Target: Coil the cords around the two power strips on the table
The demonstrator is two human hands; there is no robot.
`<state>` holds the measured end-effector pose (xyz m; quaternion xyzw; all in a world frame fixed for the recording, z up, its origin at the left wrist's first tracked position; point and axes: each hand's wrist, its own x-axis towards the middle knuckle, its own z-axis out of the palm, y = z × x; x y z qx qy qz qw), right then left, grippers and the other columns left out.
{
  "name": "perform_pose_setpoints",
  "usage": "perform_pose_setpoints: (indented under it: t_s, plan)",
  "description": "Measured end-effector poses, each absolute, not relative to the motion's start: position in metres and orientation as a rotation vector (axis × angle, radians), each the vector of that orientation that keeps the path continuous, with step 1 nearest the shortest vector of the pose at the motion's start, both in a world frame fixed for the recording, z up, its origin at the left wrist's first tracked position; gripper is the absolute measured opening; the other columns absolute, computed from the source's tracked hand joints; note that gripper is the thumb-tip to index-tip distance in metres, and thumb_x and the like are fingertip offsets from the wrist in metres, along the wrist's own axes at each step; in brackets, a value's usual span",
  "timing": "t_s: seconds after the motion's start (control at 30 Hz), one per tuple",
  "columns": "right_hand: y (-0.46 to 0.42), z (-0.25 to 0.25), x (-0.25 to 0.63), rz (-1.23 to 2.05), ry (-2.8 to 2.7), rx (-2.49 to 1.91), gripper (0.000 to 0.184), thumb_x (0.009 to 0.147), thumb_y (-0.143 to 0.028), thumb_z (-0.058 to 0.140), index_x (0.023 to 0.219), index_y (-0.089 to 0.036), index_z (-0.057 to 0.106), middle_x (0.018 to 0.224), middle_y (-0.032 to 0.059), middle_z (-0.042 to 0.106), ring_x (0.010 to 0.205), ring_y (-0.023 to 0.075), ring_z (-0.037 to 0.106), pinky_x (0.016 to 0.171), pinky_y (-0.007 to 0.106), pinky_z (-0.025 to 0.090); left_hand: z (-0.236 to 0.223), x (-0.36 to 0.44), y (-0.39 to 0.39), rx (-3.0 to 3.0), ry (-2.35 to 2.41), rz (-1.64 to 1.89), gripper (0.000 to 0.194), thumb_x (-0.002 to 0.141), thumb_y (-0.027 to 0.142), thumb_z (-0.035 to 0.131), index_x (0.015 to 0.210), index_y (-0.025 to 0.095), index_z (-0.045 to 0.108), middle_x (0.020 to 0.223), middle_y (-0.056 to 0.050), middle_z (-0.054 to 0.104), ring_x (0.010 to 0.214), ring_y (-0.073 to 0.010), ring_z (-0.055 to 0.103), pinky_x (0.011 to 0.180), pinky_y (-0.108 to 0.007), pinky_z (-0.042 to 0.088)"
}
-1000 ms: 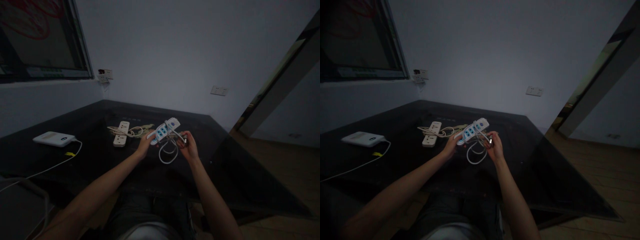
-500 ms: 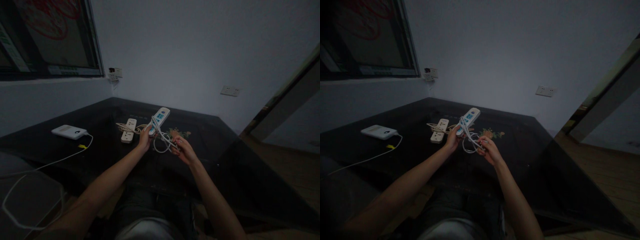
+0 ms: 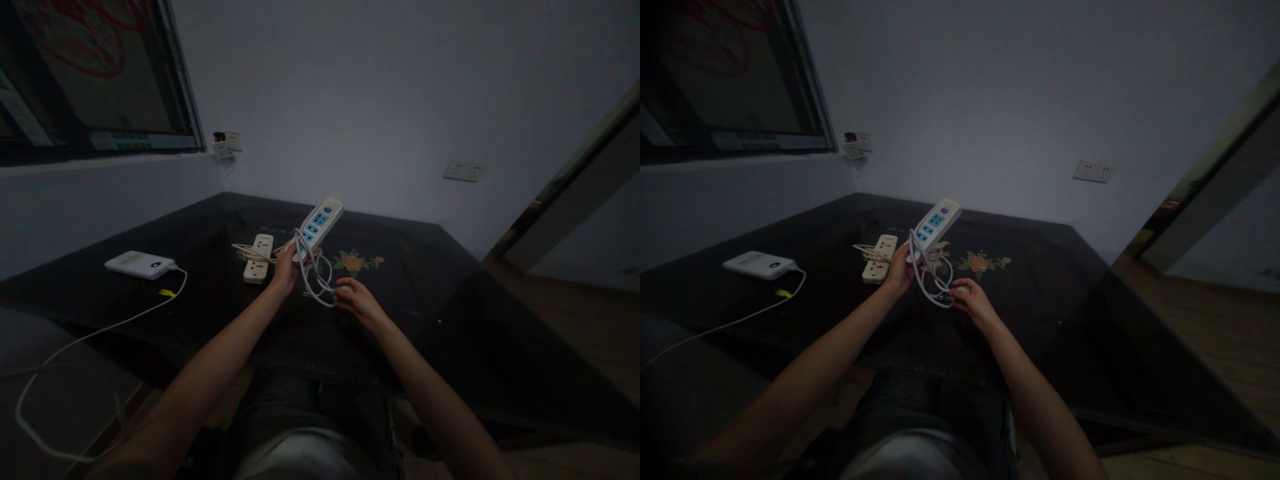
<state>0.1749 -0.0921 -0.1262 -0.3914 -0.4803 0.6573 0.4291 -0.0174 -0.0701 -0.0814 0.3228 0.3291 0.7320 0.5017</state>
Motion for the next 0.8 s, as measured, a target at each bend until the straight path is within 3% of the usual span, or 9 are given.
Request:
perform_pose_setpoints:
  t_s: [0.27,0.43,0.57,0.67,0.8]
  plan:
    - [-0.079,-0.127,0.187,0.83,-1.872,-1.111,0.025,0.063,-0.017,0.066,0.088,-0.02,0.065,0.075,-0.0027,0.058,0.075,0.0151,0.055,0.072,0.027,0.04,-0.079,-0.014,-0.077,1.013,0.805,1.71,0.033,0.067,0.032,0.066,0.095,0.015,0.064,0.081,-0.003,0.069,0.057,-0.0134,0.061,0.045,-0.021,0.048]
    - [-0.071,-0.131,0.198,0.666,-2.021,-1.171,0.039,0.063,-0.01,0.06,0.1,-0.022,0.062,0.073,-0.0036,0.054,0.069,0.0143,0.051,0.064,0.025,0.038,-0.083,-0.016,-0.074,1.034,0.846,1.722,0.041,0.063,0.031,0.068,0.101,0.015,0.065,0.088,-0.004,0.07,0.074,-0.0176,0.065,0.059,-0.023,0.051]
    - [-0.064,-0.133,0.208,0.405,-2.064,-1.268,0.048,0.058,-0.003,0.055,0.102,-0.021,0.062,0.076,-0.0005,0.056,0.072,0.0168,0.05,0.069,0.028,0.039,-0.084,-0.015,-0.074,1.107,0.83,1.69,0.042,0.059,0.031,0.071,0.098,0.014,0.069,0.093,-0.005,0.071,0.087,-0.0217,0.065,0.068,-0.024,0.05]
    - [-0.062,-0.132,0.212,0.362,-2.107,-1.267,0.042,0.06,-0.003,0.055,0.098,-0.02,0.064,0.082,0.0033,0.06,0.078,0.0195,0.052,0.074,0.031,0.04,-0.082,-0.012,-0.08,1.168,0.789,1.6,0.045,0.058,0.033,0.072,0.099,0.015,0.07,0.096,-0.007,0.071,0.093,-0.0252,0.064,0.068,-0.026,0.051]
    - [-0.066,-0.132,0.21,0.564,-2.135,-1.157,0.038,0.064,-0.007,0.06,0.099,-0.02,0.065,0.082,0.0041,0.063,0.077,0.0197,0.057,0.07,0.03,0.041,-0.079,-0.008,-0.089,1.209,0.722,1.525,0.046,0.058,0.033,0.072,0.101,0.015,0.07,0.099,-0.008,0.071,0.094,-0.0268,0.065,0.068,-0.027,0.052]
